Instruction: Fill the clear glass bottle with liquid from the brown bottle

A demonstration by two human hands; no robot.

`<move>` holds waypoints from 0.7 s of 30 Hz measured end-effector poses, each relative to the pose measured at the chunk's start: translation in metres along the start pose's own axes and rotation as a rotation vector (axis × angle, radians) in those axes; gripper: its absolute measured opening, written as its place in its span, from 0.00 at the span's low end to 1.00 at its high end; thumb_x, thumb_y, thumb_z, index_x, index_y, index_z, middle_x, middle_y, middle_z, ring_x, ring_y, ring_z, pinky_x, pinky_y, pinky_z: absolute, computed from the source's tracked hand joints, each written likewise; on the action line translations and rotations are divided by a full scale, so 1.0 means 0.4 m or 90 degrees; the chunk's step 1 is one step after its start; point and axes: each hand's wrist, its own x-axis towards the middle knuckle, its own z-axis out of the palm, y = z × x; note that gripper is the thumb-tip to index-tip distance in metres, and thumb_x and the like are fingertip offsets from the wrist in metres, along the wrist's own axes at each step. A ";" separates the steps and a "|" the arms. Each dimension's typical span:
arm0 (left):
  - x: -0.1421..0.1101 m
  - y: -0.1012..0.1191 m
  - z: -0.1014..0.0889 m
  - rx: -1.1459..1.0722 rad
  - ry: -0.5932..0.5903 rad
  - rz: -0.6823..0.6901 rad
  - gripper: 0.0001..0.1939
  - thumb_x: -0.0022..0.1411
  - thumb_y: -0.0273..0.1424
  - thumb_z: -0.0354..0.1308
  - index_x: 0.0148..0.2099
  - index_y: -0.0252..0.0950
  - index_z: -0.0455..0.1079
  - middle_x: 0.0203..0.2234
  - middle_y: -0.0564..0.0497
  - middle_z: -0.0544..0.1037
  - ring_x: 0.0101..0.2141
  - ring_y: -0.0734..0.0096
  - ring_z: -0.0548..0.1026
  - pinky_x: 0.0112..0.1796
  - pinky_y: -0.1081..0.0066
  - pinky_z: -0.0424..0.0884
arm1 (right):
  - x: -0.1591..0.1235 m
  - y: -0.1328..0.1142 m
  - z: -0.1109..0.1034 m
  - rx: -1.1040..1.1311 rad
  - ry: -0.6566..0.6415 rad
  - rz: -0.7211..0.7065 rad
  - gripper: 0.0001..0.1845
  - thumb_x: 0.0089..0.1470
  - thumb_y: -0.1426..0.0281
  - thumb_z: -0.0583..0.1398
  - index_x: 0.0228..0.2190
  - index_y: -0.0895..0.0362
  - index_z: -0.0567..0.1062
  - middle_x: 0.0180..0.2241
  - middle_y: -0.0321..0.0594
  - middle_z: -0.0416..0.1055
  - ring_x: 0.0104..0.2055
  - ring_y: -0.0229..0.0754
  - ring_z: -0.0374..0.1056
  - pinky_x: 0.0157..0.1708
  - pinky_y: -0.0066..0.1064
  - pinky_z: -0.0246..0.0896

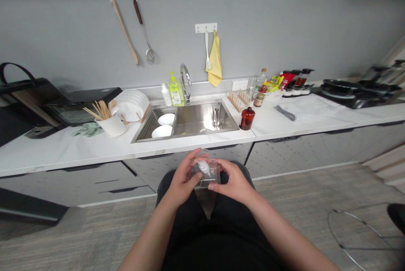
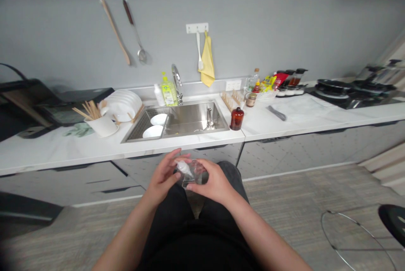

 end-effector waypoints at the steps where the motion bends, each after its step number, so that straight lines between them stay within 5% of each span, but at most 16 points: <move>1: 0.001 -0.002 -0.001 -0.002 -0.002 0.006 0.38 0.74 0.40 0.72 0.80 0.46 0.65 0.64 0.38 0.83 0.70 0.45 0.77 0.71 0.43 0.70 | 0.001 0.003 0.000 0.001 0.005 0.001 0.37 0.51 0.61 0.81 0.60 0.50 0.80 0.52 0.45 0.87 0.48 0.53 0.84 0.52 0.48 0.81; 3: 0.004 -0.006 0.002 0.032 0.044 0.025 0.42 0.67 0.40 0.78 0.78 0.45 0.68 0.67 0.37 0.81 0.67 0.46 0.79 0.70 0.46 0.71 | 0.002 0.008 0.000 0.001 0.011 0.003 0.38 0.52 0.61 0.81 0.61 0.50 0.80 0.53 0.46 0.87 0.48 0.53 0.85 0.52 0.48 0.82; 6: 0.008 -0.005 0.007 0.084 0.109 0.022 0.40 0.63 0.37 0.82 0.72 0.43 0.73 0.54 0.42 0.85 0.61 0.49 0.83 0.68 0.47 0.74 | 0.000 0.012 0.003 -0.034 0.012 0.007 0.39 0.51 0.60 0.81 0.62 0.50 0.81 0.54 0.47 0.87 0.50 0.56 0.85 0.54 0.50 0.81; 9: 0.005 0.008 0.003 0.079 0.048 -0.015 0.36 0.72 0.34 0.73 0.78 0.44 0.67 0.51 0.42 0.88 0.66 0.46 0.82 0.72 0.43 0.70 | -0.004 0.010 0.004 -0.092 0.024 -0.002 0.41 0.49 0.59 0.83 0.62 0.49 0.81 0.58 0.50 0.86 0.56 0.60 0.84 0.60 0.55 0.80; 12: 0.004 0.012 -0.002 0.042 -0.008 -0.004 0.41 0.74 0.35 0.71 0.82 0.45 0.61 0.63 0.38 0.84 0.73 0.45 0.75 0.75 0.41 0.65 | -0.004 0.002 0.003 -0.119 0.027 -0.013 0.41 0.49 0.60 0.82 0.63 0.48 0.81 0.60 0.50 0.85 0.60 0.62 0.83 0.64 0.58 0.77; 14: 0.007 0.003 0.000 0.047 0.033 0.023 0.45 0.67 0.36 0.78 0.79 0.46 0.65 0.66 0.38 0.82 0.71 0.45 0.77 0.74 0.44 0.67 | -0.002 -0.007 0.002 -0.122 0.025 -0.012 0.41 0.51 0.61 0.82 0.63 0.48 0.80 0.60 0.49 0.85 0.60 0.60 0.83 0.65 0.57 0.76; 17: 0.008 -0.013 0.008 0.090 0.142 0.041 0.42 0.58 0.36 0.84 0.71 0.45 0.73 0.54 0.44 0.84 0.62 0.49 0.83 0.69 0.48 0.73 | 0.004 -0.024 0.001 -0.120 0.027 -0.022 0.40 0.50 0.62 0.81 0.63 0.49 0.80 0.60 0.49 0.84 0.59 0.60 0.83 0.63 0.56 0.77; 19: 0.002 -0.014 0.008 0.086 0.142 0.031 0.37 0.63 0.36 0.82 0.70 0.45 0.73 0.49 0.45 0.86 0.61 0.50 0.83 0.70 0.47 0.72 | 0.006 -0.034 0.000 -0.118 0.031 -0.036 0.39 0.51 0.63 0.81 0.62 0.49 0.80 0.59 0.49 0.84 0.59 0.60 0.82 0.62 0.56 0.78; 21: -0.006 -0.006 0.005 0.064 0.102 0.028 0.35 0.71 0.37 0.76 0.74 0.46 0.70 0.56 0.41 0.87 0.66 0.48 0.81 0.72 0.44 0.70 | 0.005 -0.042 -0.001 -0.113 0.041 -0.048 0.38 0.51 0.63 0.81 0.62 0.48 0.80 0.59 0.48 0.83 0.58 0.59 0.82 0.62 0.55 0.78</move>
